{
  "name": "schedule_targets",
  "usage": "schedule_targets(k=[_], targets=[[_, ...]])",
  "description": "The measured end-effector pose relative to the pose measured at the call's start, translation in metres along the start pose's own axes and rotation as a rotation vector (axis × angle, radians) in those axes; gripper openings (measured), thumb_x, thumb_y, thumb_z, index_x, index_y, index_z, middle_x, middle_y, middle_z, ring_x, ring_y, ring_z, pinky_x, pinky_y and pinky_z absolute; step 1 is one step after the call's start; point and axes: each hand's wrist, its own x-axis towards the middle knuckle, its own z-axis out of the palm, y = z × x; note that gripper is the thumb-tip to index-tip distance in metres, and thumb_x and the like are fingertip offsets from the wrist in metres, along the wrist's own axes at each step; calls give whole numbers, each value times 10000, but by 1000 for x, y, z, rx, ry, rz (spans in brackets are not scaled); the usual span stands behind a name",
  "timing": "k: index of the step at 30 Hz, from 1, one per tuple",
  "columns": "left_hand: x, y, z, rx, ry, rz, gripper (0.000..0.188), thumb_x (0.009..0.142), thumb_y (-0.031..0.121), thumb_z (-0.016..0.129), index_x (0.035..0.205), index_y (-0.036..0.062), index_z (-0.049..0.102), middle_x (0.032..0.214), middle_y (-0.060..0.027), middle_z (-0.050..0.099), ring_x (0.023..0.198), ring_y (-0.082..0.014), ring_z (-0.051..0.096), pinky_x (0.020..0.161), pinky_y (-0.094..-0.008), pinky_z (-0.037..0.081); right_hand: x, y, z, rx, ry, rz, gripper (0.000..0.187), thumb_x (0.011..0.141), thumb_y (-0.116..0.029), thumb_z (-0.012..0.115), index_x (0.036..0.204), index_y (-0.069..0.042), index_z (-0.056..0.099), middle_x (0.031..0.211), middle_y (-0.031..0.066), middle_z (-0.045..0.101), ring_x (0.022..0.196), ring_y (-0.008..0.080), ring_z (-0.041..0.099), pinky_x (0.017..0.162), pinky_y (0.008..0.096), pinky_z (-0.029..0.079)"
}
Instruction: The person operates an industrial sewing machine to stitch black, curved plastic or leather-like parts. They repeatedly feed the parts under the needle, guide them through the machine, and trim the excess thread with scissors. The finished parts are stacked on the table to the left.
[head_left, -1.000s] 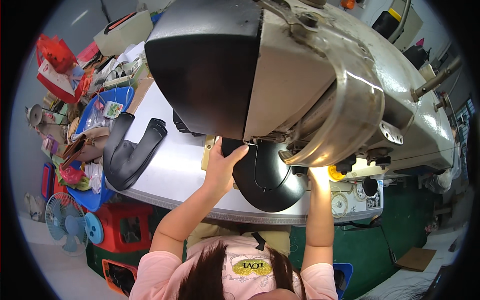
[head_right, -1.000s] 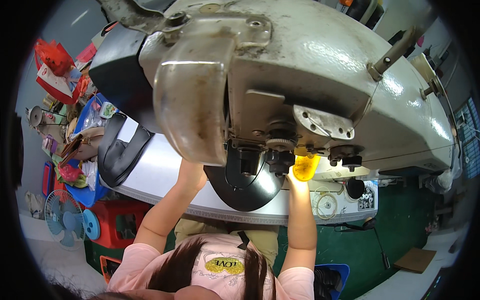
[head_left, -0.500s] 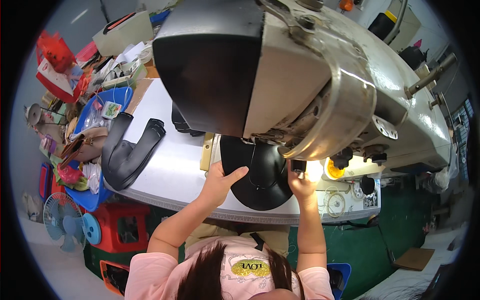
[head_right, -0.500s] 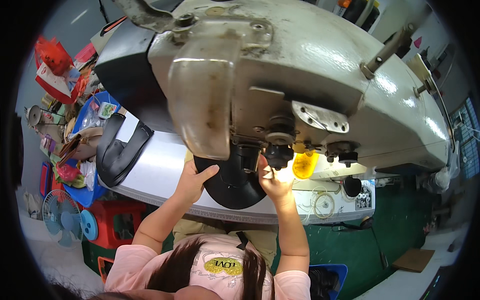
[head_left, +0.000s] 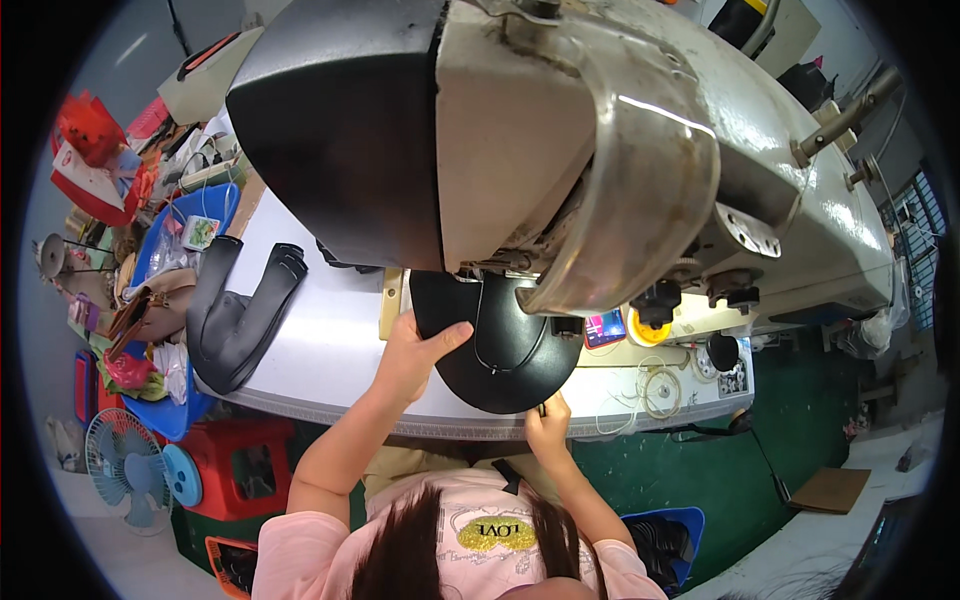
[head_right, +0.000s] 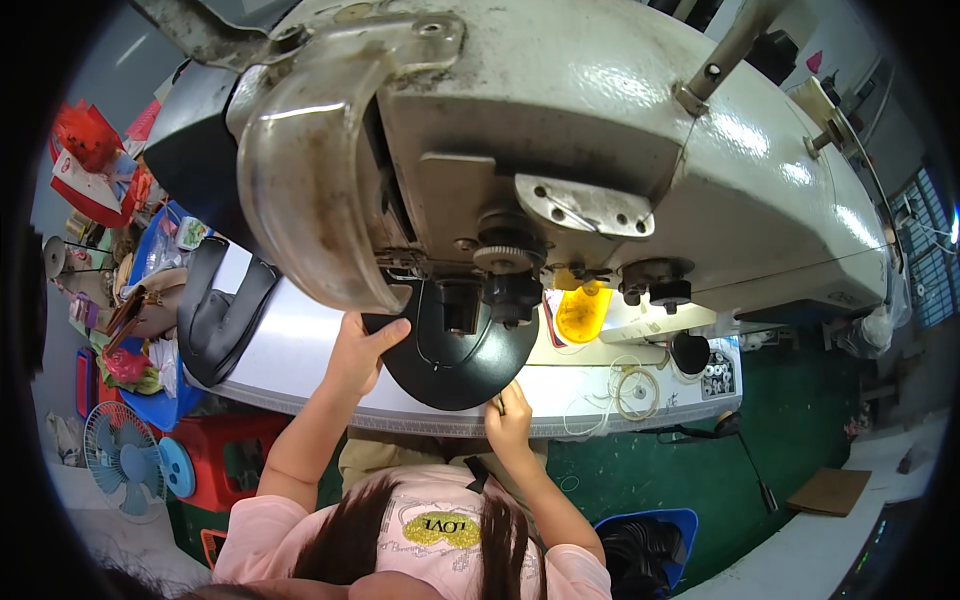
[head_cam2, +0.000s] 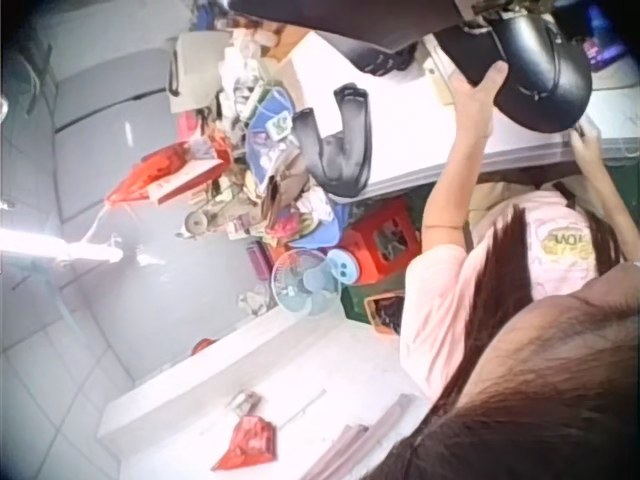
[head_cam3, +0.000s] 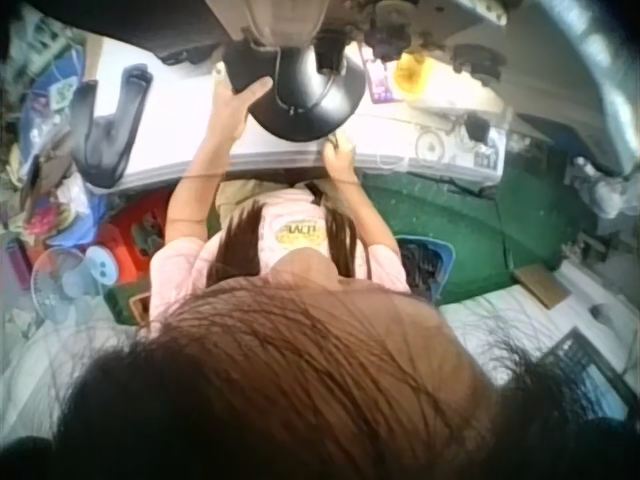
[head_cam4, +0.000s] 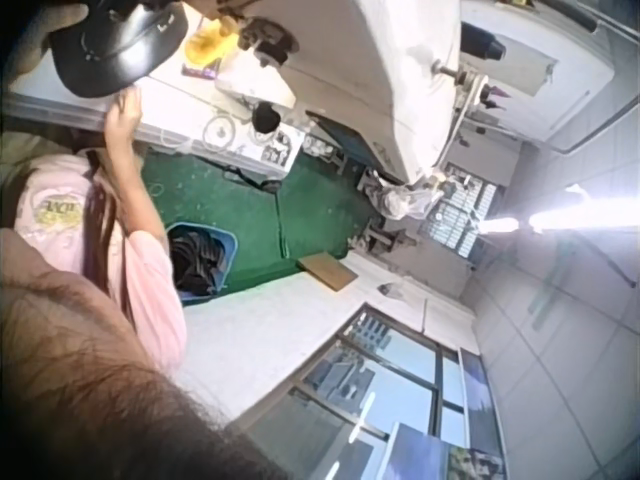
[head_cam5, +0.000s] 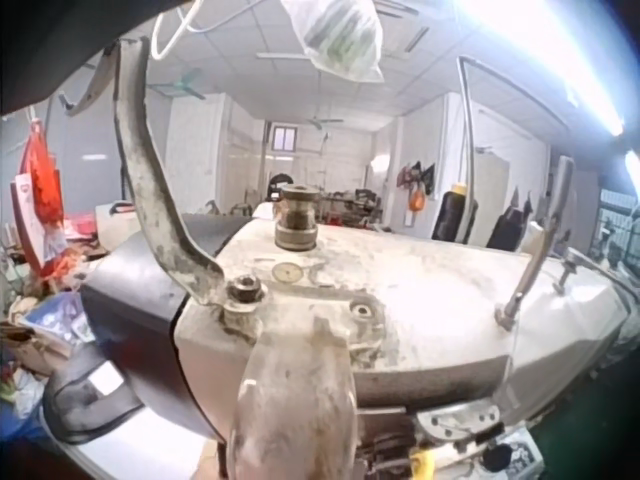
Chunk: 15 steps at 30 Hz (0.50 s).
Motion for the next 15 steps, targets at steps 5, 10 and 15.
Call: schedule_targets(k=[5,10,15], targets=[[8,4,6,72,19,115,239,729,46,662,931,22,534,839,-10,567,749,-86,542,693,-228,454,2,3,-5,436,-24,338,103,798,17,453,796,25,555,650,20,513,524,94,455,489,225,380],[5,0,8,21,63,118,244,729,38,657,943,4,544,838,-16,573,756,-93,541,698,-236,452,45,-18,-26,1131,49,521,293,895,-294,408,775,-50,518,571,9,493,382,67,370,363,186,284],[-10,-11,-4,121,-31,-3,215,736,45,647,926,-21,571,855,-42,594,749,-97,546,688,-237,456,74,-7,-33,1405,-17,593,471,891,-460,312,961,-53,539,651,13,572,341,48,365,309,163,265]])
